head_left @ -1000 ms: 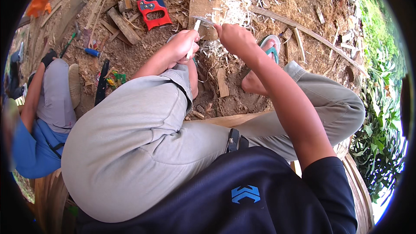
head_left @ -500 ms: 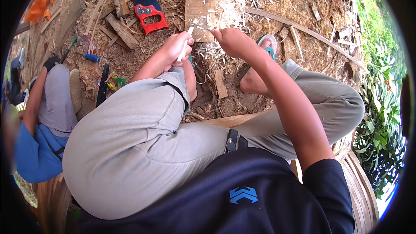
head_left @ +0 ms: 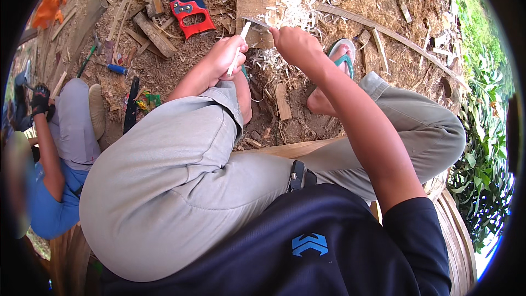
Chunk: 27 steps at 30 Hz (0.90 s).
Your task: The person sits cross-legged on the ground and uses a knife to carve a small piece of wood held in their left hand. They repeatedly shave thin strips of wood off the piece, creating a pile of shavings on the ground. The person occasionally pauses to inspect the wood or adjust their grip.
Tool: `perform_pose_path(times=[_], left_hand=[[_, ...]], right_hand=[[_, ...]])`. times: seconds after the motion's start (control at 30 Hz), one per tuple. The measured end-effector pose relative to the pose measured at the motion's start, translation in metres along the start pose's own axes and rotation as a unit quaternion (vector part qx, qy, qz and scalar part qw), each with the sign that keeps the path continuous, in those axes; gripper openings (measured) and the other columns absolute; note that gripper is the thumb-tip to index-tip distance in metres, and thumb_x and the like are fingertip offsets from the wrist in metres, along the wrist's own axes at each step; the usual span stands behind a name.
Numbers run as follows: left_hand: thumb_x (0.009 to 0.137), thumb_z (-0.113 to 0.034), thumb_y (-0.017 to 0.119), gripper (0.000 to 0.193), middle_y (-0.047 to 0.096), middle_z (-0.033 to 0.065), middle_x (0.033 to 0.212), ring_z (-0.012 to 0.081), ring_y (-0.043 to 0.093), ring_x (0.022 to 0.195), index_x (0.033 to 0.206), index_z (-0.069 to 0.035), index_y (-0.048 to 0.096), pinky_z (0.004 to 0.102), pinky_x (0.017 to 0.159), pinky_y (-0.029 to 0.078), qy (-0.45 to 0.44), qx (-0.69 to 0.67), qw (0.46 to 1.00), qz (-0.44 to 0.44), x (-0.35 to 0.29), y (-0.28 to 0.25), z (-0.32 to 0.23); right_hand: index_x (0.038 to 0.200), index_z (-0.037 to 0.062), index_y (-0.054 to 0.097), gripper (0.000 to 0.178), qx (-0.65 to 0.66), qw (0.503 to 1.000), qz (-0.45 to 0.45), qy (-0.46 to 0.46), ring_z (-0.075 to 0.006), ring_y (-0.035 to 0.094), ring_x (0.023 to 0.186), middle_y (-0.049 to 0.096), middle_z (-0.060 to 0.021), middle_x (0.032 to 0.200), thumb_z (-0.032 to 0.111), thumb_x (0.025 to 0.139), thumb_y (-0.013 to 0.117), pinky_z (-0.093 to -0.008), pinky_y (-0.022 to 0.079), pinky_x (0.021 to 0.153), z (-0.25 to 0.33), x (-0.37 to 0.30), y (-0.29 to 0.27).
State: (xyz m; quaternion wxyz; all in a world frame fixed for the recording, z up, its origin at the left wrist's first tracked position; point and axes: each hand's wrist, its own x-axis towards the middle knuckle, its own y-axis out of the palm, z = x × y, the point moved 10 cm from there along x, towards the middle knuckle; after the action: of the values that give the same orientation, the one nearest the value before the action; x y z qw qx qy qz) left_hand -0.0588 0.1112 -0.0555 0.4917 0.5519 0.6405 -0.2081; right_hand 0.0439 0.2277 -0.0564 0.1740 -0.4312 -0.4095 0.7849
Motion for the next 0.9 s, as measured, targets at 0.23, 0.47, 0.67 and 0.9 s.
perform_pose_path(times=[0.23, 0.47, 0.67, 0.9], left_hand=[[0.096, -0.03, 0.043, 0.024, 0.042, -0.001, 0.047, 0.0082, 0.037, 0.033, 0.083, -0.011, 0.049, 0.0245, 0.029, 0.025, 0.089, 0.039, 0.995, -0.001, -0.001, -0.011, -0.013], [0.101, -0.031, 0.043, 0.029, 0.048, -0.0017, 0.06, 0.0056, 0.047, 0.046, 0.088, -0.006, 0.049, 0.0194, 0.045, 0.038, 0.298, 0.202, 0.933, 0.028, -0.066, -0.003, -0.127], [0.102, -0.032, 0.043, 0.03, 0.046, -0.003, 0.063, 0.0049, 0.045, 0.048, 0.09, -0.005, 0.051, 0.0193, 0.049, 0.04, 0.413, 0.303, 0.858, 0.027, -0.178, 0.047, -0.241], [0.101, -0.029, 0.047, 0.027, 0.042, -0.0065, 0.065, 0.004, 0.043, 0.056, 0.09, -0.006, 0.053, 0.0237, 0.049, 0.035, 0.454, 0.441, 0.774, -0.02, -0.285, 0.103, -0.281]], right_hand=[[0.093, -0.0035, 0.069, 0.059, 0.104, 0.992, 0.019, 0.068, -0.0404, 0.068, 0.089, 0.069, -0.026, 0.089, 0.042, 0.104, 0.033, -0.0484, 0.053, 0.08, -0.009, -0.005, -0.028], [0.084, -0.0038, 0.064, 0.056, 0.316, 0.948, -0.026, 0.039, -0.0199, 0.061, 0.065, 0.065, -0.0142, 0.074, 0.052, 0.087, 0.065, -0.0353, 0.048, 0.062, -0.024, -0.012, -0.168], [0.087, 0.0022, 0.058, 0.053, 0.285, 0.949, -0.102, -0.091, -0.0108, 0.057, 0.064, 0.065, -0.0092, 0.078, 0.046, 0.073, 0.084, -0.0282, 0.045, 0.051, 0.035, -0.06, -0.328], [0.098, 0.0018, 0.052, 0.057, 0.415, 0.86, -0.172, -0.242, -0.0122, 0.065, 0.075, 0.07, -0.0117, 0.093, 0.029, 0.067, 0.091, -0.0224, 0.048, 0.055, 0.09, -0.127, -0.403]])
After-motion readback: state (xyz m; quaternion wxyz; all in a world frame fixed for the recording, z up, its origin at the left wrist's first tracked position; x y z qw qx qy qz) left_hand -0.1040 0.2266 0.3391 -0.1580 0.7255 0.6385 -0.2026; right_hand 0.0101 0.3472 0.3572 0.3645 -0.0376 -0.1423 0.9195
